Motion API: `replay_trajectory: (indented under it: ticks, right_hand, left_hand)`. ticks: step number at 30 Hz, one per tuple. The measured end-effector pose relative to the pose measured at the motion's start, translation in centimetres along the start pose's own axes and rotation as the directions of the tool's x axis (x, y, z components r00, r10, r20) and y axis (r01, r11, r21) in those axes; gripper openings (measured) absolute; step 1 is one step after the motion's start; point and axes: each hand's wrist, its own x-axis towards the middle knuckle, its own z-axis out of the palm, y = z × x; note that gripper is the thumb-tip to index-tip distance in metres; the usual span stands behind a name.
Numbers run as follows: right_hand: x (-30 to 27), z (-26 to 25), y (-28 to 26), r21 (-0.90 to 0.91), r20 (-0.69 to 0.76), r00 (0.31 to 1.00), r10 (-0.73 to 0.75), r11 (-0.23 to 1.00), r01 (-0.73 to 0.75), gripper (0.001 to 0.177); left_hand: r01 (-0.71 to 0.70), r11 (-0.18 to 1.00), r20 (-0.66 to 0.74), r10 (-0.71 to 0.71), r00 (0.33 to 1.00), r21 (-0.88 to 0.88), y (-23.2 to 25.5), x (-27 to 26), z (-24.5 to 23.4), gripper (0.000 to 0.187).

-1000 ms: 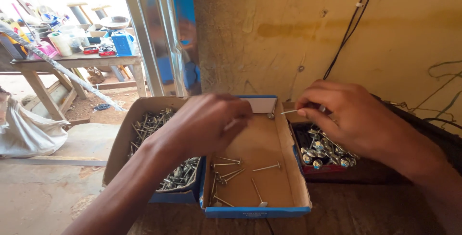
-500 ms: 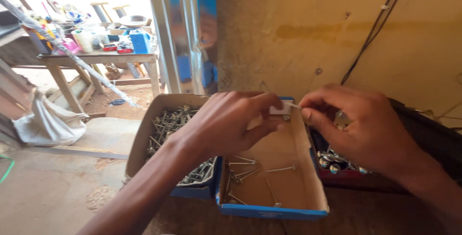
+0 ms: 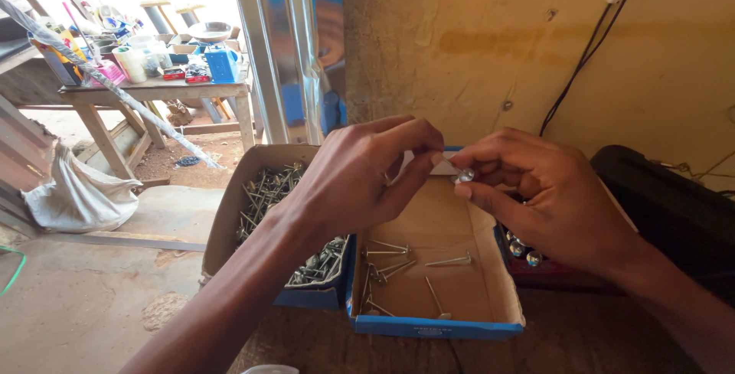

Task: The recorder is sorting and assembling roofing nails with washers at a workbench.

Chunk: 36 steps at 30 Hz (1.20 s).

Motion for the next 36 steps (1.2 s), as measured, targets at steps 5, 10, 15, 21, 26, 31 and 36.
replay_trajectory:
  ticks: [5,10,15,21,26,31,36]
  right_hand:
    - [0.2,0.0,-0.5,-0.174,-0.034,0.999,-0.016,0.985,0.009,0.027]
    - [0.2,-0.2,-0.7,-0.397,-0.038,0.991,-0.126,0.912,0.101,0.026]
    - [0.1,-0.2,-0.5,-0.451,-0.035,0.981,-0.189,0.879,0.153,0.025]
    - [0.1,-0.3,-0.7,-0.473,-0.036,0.981,-0.189,0.868,0.150,0.026]
    - [-0.1,-0.4,-0.2,-0.246,-0.063,0.996,-0.070,0.968,0.053,0.029]
    - [0.0,-0.8,1.2,0.093,-0.089,0.994,0.062,0.994,-0.054,0.029]
    - [0.3,-1.4,1.0,0.067,-0.034,0.999,-0.032,0.997,0.034,0.029]
  left_hand:
    - [-0.058,0.984,0.044,0.051,0.998,0.171,-0.4,-0.3,0.0,0.008]
    - [-0.142,0.958,0.070,0.128,0.989,0.248,-0.4,-0.3,0.0,0.007]
    - [-0.161,0.952,0.060,0.151,0.987,0.259,-0.4,-0.4,0.1,0.008]
    - [-0.158,0.965,0.043,0.153,0.987,0.211,-0.3,-0.5,0.2,0.008]
    - [-0.176,0.963,0.044,0.171,0.984,0.205,-0.2,-0.4,-0.1,0.008]
    - [-0.146,0.959,0.118,0.121,0.986,0.242,-0.7,-0.5,0.1,0.008]
    - [-0.154,0.960,0.136,0.125,0.983,0.233,-0.6,-0.3,0.3,0.010]
